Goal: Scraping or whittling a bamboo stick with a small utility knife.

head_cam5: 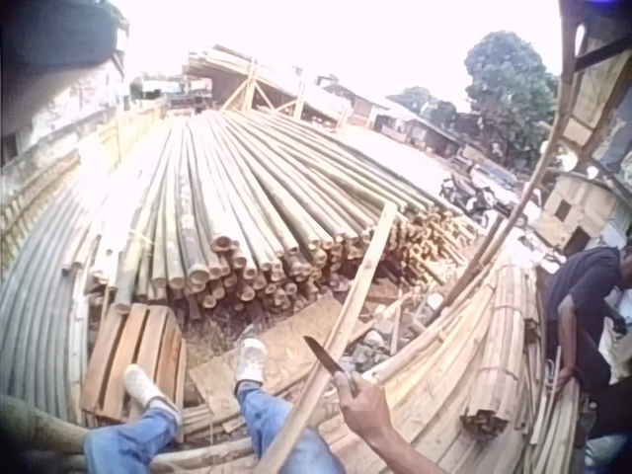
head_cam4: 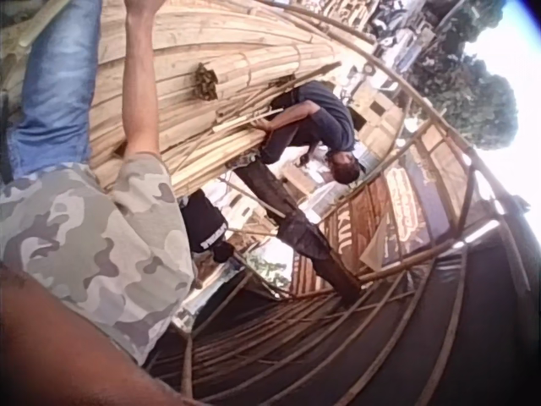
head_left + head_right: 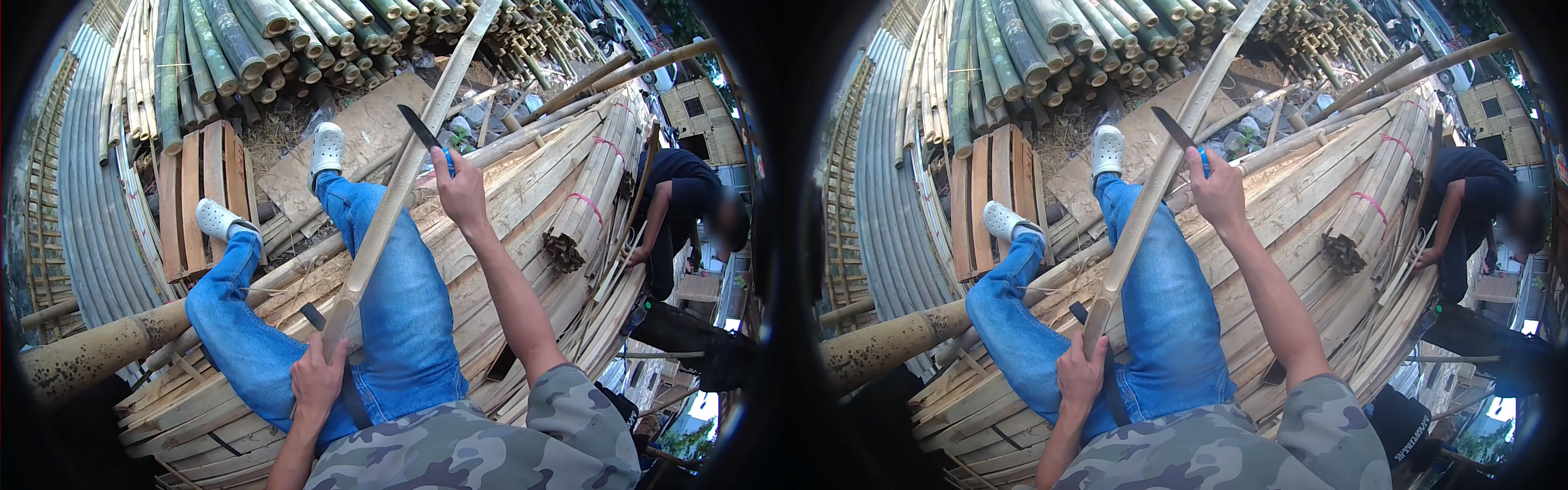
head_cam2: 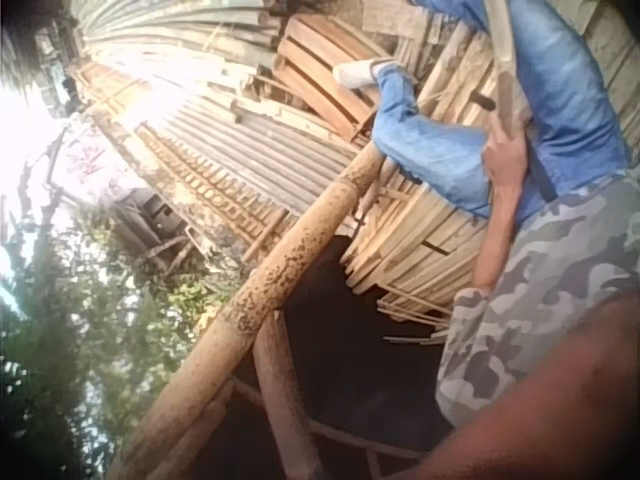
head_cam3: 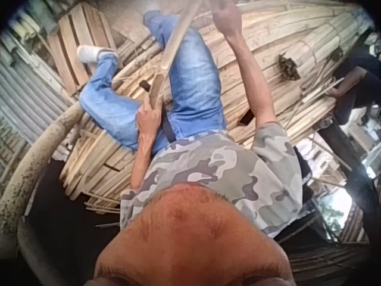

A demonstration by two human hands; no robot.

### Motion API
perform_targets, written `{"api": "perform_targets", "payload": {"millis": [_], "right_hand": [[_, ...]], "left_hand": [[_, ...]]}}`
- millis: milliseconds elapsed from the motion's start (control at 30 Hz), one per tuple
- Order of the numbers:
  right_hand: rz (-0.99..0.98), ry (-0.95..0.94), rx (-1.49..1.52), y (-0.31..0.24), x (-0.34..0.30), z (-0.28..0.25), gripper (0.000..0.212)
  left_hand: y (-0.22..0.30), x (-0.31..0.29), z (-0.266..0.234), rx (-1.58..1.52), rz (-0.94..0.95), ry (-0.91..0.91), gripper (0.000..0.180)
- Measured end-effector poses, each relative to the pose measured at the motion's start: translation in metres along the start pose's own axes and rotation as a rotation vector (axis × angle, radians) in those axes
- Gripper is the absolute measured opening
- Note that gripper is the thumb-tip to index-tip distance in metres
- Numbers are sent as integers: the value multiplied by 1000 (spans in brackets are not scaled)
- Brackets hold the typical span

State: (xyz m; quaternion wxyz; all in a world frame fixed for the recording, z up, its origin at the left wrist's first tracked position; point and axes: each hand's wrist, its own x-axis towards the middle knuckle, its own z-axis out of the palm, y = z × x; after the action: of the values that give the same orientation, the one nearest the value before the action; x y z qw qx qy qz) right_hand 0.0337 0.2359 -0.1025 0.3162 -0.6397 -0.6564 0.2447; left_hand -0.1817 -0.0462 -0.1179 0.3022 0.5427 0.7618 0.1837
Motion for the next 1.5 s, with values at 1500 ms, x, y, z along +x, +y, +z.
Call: {"api": "perform_targets", "payload": {"millis": [1500], "right_hand": [[-82,128,34,13,25,1,46]], "left_hand": [[2,3,-4,-74,-9,-49,41]]}}
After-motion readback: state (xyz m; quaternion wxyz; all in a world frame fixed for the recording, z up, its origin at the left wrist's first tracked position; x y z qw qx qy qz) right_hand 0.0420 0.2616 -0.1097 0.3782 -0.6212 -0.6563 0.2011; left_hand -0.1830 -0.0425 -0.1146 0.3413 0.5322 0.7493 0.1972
